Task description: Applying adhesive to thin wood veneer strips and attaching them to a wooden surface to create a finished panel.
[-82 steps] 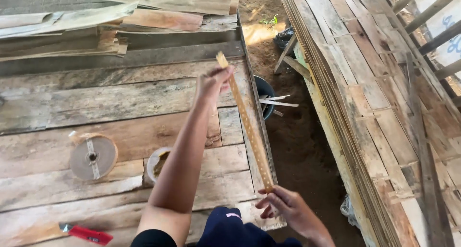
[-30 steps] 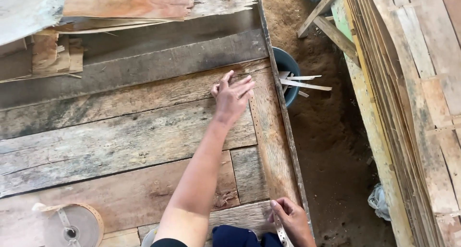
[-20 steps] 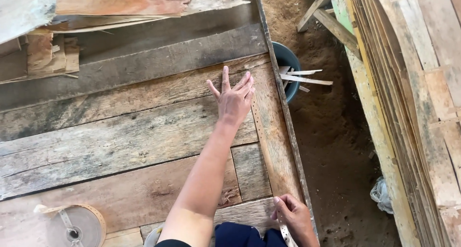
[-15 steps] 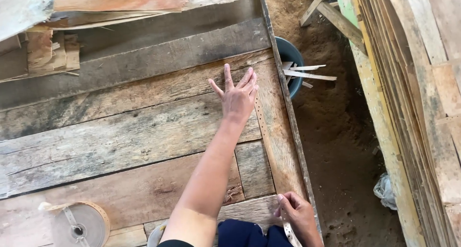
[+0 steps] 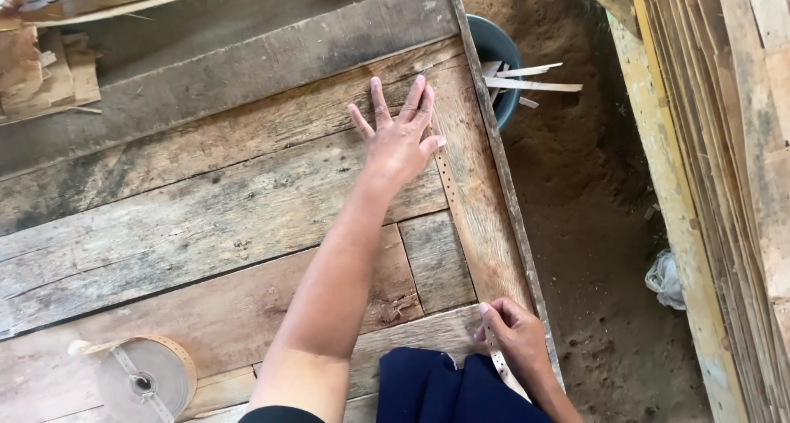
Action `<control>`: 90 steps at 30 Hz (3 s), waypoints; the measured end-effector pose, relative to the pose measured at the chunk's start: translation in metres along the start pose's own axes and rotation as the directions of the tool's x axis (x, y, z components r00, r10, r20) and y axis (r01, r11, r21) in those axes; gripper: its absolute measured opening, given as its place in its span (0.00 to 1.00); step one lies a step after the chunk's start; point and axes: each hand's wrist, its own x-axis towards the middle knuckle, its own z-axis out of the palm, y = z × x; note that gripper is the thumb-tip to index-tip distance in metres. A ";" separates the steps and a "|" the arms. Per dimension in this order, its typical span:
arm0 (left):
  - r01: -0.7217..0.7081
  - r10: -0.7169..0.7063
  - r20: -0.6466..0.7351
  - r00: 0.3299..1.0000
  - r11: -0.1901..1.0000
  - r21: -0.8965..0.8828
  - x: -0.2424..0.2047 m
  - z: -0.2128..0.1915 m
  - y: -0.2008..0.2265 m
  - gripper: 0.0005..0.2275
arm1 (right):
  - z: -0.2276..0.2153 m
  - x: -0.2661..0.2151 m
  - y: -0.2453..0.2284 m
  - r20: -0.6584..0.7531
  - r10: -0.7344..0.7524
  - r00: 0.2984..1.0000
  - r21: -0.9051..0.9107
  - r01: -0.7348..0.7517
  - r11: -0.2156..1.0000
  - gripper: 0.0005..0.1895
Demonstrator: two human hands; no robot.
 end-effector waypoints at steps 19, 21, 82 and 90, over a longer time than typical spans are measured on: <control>-0.084 0.108 -0.527 0.843 0.994 0.070 -0.017 0.091 0.000 0.21 | 0.003 -0.005 0.002 -0.062 -0.058 0.996 -0.230 0.042 0.972 0.11; -0.071 0.087 -0.326 0.941 0.996 0.062 -0.024 0.086 0.001 0.31 | 0.002 -0.006 0.000 -0.054 -0.057 0.997 -0.210 0.044 0.977 0.11; -0.079 0.115 -0.171 0.979 0.976 0.204 -0.070 0.098 0.020 0.35 | -0.021 -0.054 0.112 0.037 0.008 0.999 0.122 -0.013 0.992 0.13; -0.108 0.169 -0.237 0.957 0.962 0.249 -0.073 0.135 0.018 0.33 | -0.022 -0.047 0.116 0.008 0.030 1.000 0.134 -0.031 0.991 0.13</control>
